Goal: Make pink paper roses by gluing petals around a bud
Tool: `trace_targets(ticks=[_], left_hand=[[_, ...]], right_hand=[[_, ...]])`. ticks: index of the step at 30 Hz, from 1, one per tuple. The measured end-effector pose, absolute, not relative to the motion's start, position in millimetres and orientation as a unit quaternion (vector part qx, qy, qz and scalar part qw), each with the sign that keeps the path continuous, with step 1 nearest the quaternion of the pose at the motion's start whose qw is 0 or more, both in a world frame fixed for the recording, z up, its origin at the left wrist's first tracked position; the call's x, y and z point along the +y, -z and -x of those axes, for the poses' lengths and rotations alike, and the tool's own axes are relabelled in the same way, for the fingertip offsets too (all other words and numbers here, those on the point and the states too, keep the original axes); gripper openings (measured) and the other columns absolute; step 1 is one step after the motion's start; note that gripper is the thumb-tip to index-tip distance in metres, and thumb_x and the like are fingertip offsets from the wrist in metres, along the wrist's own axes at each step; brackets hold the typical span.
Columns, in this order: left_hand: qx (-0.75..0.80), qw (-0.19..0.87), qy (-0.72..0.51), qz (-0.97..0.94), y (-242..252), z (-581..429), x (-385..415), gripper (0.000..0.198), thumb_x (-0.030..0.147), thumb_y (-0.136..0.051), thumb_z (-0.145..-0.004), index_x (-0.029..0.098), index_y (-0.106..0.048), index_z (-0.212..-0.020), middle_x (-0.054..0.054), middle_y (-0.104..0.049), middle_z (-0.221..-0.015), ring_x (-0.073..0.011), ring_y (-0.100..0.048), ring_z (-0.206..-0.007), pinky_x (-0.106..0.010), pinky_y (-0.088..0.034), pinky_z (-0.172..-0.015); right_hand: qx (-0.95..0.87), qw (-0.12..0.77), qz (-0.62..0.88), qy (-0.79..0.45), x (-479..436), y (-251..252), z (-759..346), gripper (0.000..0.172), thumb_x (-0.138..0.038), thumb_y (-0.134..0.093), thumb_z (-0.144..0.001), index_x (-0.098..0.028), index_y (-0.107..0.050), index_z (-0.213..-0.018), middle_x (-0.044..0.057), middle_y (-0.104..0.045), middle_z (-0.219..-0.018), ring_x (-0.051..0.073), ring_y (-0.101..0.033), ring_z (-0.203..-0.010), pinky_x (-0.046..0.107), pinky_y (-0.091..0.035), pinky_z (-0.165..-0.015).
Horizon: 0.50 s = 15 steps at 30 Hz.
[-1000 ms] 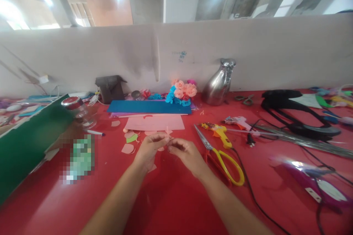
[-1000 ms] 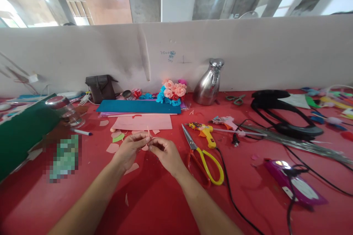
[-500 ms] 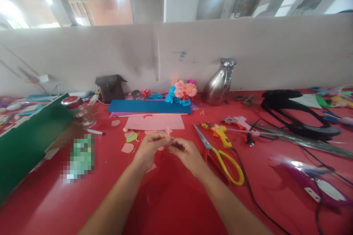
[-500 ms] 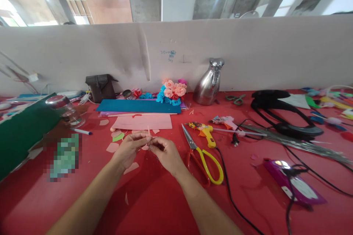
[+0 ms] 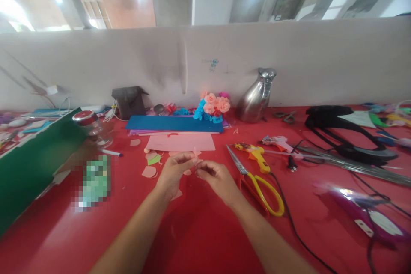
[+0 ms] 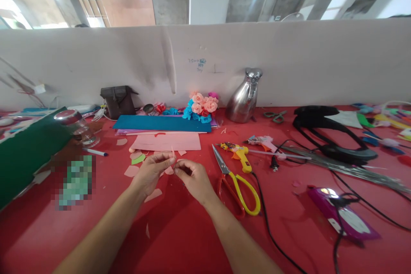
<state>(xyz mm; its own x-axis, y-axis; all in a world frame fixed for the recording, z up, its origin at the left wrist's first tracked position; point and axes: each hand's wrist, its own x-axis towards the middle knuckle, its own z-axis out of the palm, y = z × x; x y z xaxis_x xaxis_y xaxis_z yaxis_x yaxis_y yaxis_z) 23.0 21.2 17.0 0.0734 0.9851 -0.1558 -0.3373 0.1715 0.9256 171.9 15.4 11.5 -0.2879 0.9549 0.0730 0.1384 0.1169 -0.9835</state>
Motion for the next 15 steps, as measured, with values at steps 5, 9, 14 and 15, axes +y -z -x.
trace_targets(ticks=[5, 9, 14, 15], left_hand=[[0.427, 0.626, -0.512, -0.403, -17.4, -22.6, 20.7, 0.019, 0.03, -0.075, -0.064, 0.015, -0.067, -0.071, -0.002, -0.06, -0.07, -0.0108, -0.051, -0.066, -0.023, -0.038, -0.062], [0.406, 0.634, -0.505, -0.421, -16.3, -21.8, 20.7, 0.016, 0.029, -0.073, -0.067, 0.015, -0.065, -0.071, -0.001, -0.057, -0.07, -0.0106, -0.048, -0.066, -0.023, -0.037, -0.065], [0.403, 0.635, -0.495, -0.435, -14.9, -20.1, 21.2, 0.017, 0.031, -0.071, -0.07, 0.015, -0.066, -0.072, -0.002, -0.058, -0.073, -0.0119, -0.049, -0.07, -0.025, -0.037, -0.066], [0.399, 0.636, -0.496, -0.437, -14.8, -19.8, 21.3, 0.017, 0.031, -0.071, -0.07, 0.015, -0.066, -0.072, -0.003, -0.058, -0.073, -0.012, -0.049, -0.07, -0.025, -0.037, -0.066]], right_hand=[[-0.637, 0.406, 0.424, -0.5, 16.0, -10.9, -171.7, 0.013, -0.029, -0.058, -0.079, -0.02, -0.067, -0.081, 0.003, -0.07, -0.084, 0.019, -0.062, -0.083, 0.032, -0.046, -0.079], [-0.641, 0.406, 0.414, -0.503, 16.2, -10.4, -171.4, 0.012, -0.028, -0.058, -0.08, -0.02, -0.067, -0.082, 0.003, -0.07, -0.085, 0.019, -0.063, -0.085, 0.032, -0.046, -0.081], [-0.646, 0.401, 0.413, -0.501, 15.9, -10.4, -171.6, 0.012, -0.026, -0.058, -0.081, -0.02, -0.068, -0.083, 0.003, -0.07, -0.087, 0.02, -0.063, -0.086, 0.033, -0.045, -0.082], [-0.646, 0.4, 0.41, -0.504, 16.0, -10.0, -171.6, 0.013, -0.026, -0.058, -0.081, -0.019, -0.068, -0.084, 0.003, -0.07, -0.087, 0.02, -0.063, -0.087, 0.033, -0.045, -0.082]])
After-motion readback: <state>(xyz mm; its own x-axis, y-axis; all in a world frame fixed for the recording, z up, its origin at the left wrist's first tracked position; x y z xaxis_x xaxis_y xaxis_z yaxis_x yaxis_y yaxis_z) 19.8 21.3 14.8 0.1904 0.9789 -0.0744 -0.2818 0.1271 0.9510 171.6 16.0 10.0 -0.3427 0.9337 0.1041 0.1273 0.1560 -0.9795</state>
